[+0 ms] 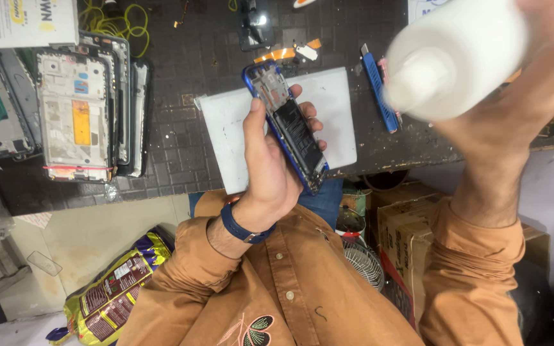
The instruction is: The person uses a metal prying tool to carefully pry and lift the battery out of a disassembled smartphone. They apply a liquid from a white bottle along the battery edges to loosen adhesive, then continue prying until the battery is fully removed and placed on the work surface.
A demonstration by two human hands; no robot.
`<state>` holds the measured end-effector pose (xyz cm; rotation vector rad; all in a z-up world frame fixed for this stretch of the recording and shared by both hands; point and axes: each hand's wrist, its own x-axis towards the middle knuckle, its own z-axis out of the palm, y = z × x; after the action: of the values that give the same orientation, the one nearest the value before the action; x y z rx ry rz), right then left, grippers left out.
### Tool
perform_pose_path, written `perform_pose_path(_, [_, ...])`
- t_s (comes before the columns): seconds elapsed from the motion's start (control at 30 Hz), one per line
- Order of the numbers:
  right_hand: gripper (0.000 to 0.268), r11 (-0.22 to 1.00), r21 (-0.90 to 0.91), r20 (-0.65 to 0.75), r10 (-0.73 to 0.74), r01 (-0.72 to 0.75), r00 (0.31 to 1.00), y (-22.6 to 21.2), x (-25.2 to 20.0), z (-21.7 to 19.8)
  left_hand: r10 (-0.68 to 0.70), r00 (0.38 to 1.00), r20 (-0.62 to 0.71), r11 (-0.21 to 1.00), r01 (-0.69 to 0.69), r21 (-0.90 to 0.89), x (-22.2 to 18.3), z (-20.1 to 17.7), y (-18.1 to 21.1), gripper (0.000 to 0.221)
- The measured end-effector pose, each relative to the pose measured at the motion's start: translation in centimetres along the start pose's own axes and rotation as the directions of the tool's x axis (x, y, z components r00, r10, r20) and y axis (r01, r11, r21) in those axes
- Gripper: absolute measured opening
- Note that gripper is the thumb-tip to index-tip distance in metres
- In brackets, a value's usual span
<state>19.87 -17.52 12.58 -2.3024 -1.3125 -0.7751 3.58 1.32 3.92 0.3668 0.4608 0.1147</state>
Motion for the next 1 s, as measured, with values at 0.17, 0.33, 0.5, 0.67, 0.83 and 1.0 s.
perform_pose_path(0.17, [0.060, 0.985, -0.083, 0.099, -0.146, 0.154, 0.984, -3.8, 0.0, -1.7, 0.013, 1.000, -0.012, 1.000, -0.013, 0.008, -0.3, 0.6, -0.2, 0.069])
perform_pose_path(0.33, [0.050, 0.964, -0.116, 0.177, -0.218, 0.240, 0.960, -5.0, 0.1, -2.0, 0.027, 1.000, -0.003, 0.999, -0.027, -0.043, -0.7, 1.1, -0.6, 0.066])
perform_pose_path(0.5, [0.050, 0.939, -0.166, 0.189, -0.270, 0.302, 0.944, -5.3, -0.3, -2.1, 0.018, 1.000, -0.010, 0.999, -0.018, -0.037, -1.0, 1.6, -0.5, 0.067])
perform_pose_path(0.67, [0.043, 0.950, -0.109, 0.191, -0.268, 0.292, 0.944, -5.6, -0.7, -2.0, 0.003, 0.999, 0.042, 0.998, 0.000, -0.063, -1.3, 1.8, -0.4, 0.067])
perform_pose_path(0.83, [0.039, 0.936, -0.148, 0.186, -0.290, 0.318, 0.939, -5.5, -0.5, -1.6, 0.030, 0.996, 0.082, 0.997, -0.024, -0.067, -1.7, 1.8, -0.4, 0.068])
perform_pose_path(1.0, [0.040, 0.951, -0.097, 0.199, -0.270, 0.293, 0.942, -5.7, -0.4, -1.8, 0.018, 0.999, 0.033, 0.997, -0.016, -0.073, -1.6, 1.7, -0.6, 0.072])
